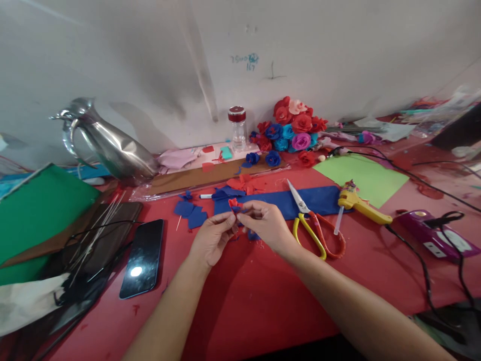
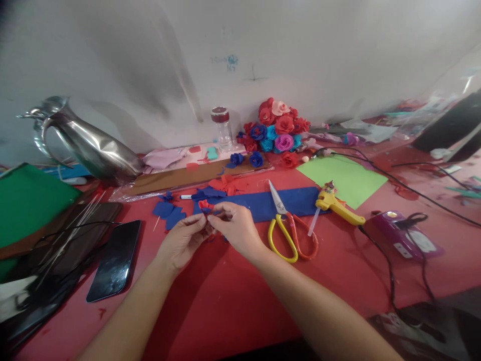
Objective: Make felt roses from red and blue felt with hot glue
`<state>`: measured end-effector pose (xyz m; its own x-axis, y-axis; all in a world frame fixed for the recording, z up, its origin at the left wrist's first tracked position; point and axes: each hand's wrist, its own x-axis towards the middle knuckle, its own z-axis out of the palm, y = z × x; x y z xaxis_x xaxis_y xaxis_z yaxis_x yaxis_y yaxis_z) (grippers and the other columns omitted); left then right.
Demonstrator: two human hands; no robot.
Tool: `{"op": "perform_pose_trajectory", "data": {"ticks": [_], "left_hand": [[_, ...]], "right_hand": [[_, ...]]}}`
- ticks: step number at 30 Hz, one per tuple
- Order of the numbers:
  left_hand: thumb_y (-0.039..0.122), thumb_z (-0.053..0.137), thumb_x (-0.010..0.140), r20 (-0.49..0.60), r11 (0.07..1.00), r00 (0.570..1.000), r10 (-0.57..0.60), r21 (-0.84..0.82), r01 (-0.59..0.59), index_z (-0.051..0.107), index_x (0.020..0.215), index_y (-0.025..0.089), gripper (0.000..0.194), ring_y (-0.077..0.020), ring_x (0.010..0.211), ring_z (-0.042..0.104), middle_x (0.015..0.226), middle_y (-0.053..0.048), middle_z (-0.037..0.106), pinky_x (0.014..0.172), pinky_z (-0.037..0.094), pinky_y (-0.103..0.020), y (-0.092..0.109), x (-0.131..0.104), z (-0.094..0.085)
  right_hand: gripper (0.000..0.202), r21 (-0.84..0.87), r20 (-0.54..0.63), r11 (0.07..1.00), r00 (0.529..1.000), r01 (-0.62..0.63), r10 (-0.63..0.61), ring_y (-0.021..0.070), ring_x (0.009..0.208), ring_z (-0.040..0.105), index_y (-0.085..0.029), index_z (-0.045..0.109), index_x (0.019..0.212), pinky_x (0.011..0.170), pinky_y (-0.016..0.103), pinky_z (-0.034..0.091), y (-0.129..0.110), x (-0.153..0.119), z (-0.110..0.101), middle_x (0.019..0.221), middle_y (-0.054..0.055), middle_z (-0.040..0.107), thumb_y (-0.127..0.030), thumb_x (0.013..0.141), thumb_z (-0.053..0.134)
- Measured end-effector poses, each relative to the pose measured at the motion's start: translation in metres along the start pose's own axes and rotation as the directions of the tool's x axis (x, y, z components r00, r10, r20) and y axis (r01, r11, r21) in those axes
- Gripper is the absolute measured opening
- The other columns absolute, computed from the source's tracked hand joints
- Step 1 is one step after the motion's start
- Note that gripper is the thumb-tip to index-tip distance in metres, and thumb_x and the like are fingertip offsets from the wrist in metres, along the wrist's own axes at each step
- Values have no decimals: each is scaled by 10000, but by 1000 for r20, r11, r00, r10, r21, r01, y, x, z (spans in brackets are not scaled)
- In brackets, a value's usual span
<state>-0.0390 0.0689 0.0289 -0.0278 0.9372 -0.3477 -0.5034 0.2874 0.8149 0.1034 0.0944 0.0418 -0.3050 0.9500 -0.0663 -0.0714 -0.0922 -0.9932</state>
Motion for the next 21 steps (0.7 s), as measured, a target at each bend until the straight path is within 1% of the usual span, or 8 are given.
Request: {"op": "perform_pose_trajectory", "data": {"ticks": [4,8,11,13,16,19,21], "left_hand": [[214,906,542,42,1000,999,-5,-22,6,715,637,127,231,-94,615,563,633,-10,668,635,455,-225,2,0,0],[214,933,480,100,993,994,-50,-103,60,684,561,148,271,-93,601,579,614,12,671,631,463,-227,1,1,0],[205,945,444,109,980,991,-83,-169,101,682,560,159,291,-91,589,587,607,26,675,622,468,-225,-2,3,0],[199,936,475,127,974,987,-95,-195,119,690,588,156,273,-94,598,594,614,21,677,625,473,-224,-3,4,-1],[191,897,570,154,968,983,-101,-215,133,692,623,149,216,-102,607,597,614,11,663,635,481,-231,-4,5,-3],[161,843,654,127,967,988,-89,-229,116,695,672,158,149,-101,625,594,648,14,656,663,489,-235,-4,5,-4],[158,814,690,116,973,991,-64,-214,88,691,693,164,123,-106,666,602,703,10,661,682,492,-235,-3,5,-4]], "right_hand": [[106,-20,6,999,1000,28,-28,92,498,573,-185,626,778,449,196,418,-2,0,-1,586,-33,645,-252,699,650],[89,-15,52,999,998,33,-32,92,497,570,-188,618,789,462,205,430,-2,0,-1,569,-49,619,-233,714,635],[100,15,71,1000,997,21,-22,89,497,570,-185,619,801,493,217,453,-2,1,-2,563,-59,602,-233,717,642],[121,41,85,999,996,-2,-1,90,503,577,-181,619,812,509,223,463,-3,1,-2,566,-57,604,-245,717,656],[159,79,109,996,994,-37,28,92,525,588,-175,624,842,520,223,467,-4,1,-2,589,-49,621,-260,717,672],[153,76,97,996,995,-41,33,82,551,588,-173,631,849,535,215,464,-5,0,-2,641,-41,637,-225,710,669],[104,47,73,998,997,-41,37,77,551,579,-177,616,789,539,211,458,-3,1,-1,651,-41,635,-197,701,667]]}}
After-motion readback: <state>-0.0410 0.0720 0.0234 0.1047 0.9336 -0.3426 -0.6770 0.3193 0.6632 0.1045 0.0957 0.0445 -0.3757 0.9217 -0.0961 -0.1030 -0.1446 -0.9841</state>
